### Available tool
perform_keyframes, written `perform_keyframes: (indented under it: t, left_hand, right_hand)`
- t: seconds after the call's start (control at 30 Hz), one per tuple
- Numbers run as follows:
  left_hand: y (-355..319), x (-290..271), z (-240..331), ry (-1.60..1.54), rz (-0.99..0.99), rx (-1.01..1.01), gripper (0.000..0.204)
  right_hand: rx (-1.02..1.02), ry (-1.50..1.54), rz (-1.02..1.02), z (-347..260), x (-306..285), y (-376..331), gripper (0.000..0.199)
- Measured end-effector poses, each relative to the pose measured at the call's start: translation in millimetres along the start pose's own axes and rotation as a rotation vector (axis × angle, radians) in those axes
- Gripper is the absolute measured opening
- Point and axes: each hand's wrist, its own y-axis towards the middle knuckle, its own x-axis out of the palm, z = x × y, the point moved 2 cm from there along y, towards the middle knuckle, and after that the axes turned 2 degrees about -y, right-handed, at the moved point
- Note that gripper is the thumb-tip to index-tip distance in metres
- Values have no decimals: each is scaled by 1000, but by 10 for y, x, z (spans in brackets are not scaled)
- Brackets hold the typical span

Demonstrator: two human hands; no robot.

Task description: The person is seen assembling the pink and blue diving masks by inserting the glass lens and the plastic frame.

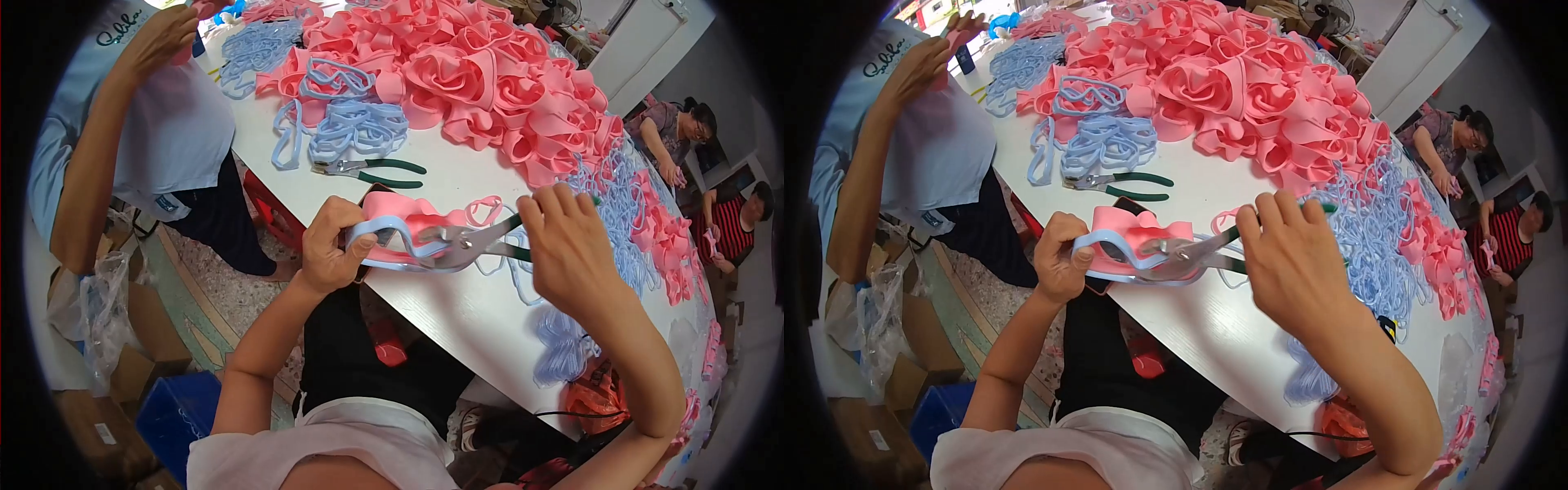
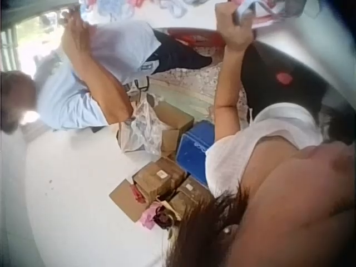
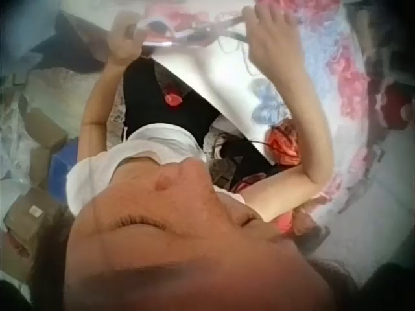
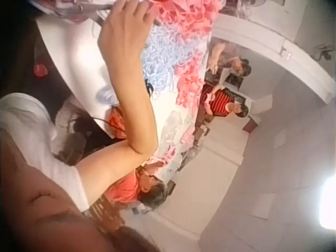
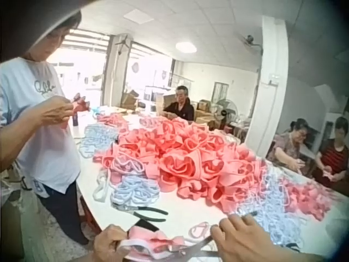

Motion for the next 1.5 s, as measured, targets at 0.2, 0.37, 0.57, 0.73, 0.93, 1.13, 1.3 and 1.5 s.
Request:
perform_keyframes:
  t: [0.2,0.37,0.57,0.73,0.93,1.13,1.3,1.5]
  left_hand:
    - [120,-10,83,30,-153,151,26]
    - [144,-12,111,44,-185,185,26]
    - [116,52,118,68,-155,147,26]
    - [87,12,50,72,-175,120,25]
    - [-14,-126,-108,-153,28,-171,21]
    - [-2,-94,-71,-226,78,-212,21]
    - [-16,-99,-66,-229,101,-235,21]
    - [-32,-184,-108,-200,101,-205,23]
  right_hand:
    - [-172,-352,154,-43,-170,116,18]
    - [-276,-402,129,-29,-210,168,8]
    - [-305,-491,96,4,-112,187,10]
    - [-211,-411,165,21,-74,178,10]
    - [182,88,113,351,-71,-204,31]
    - [227,180,8,227,128,-386,26]
    - [255,172,-156,156,209,-377,16]
    - [243,440,-40,118,397,-536,29]
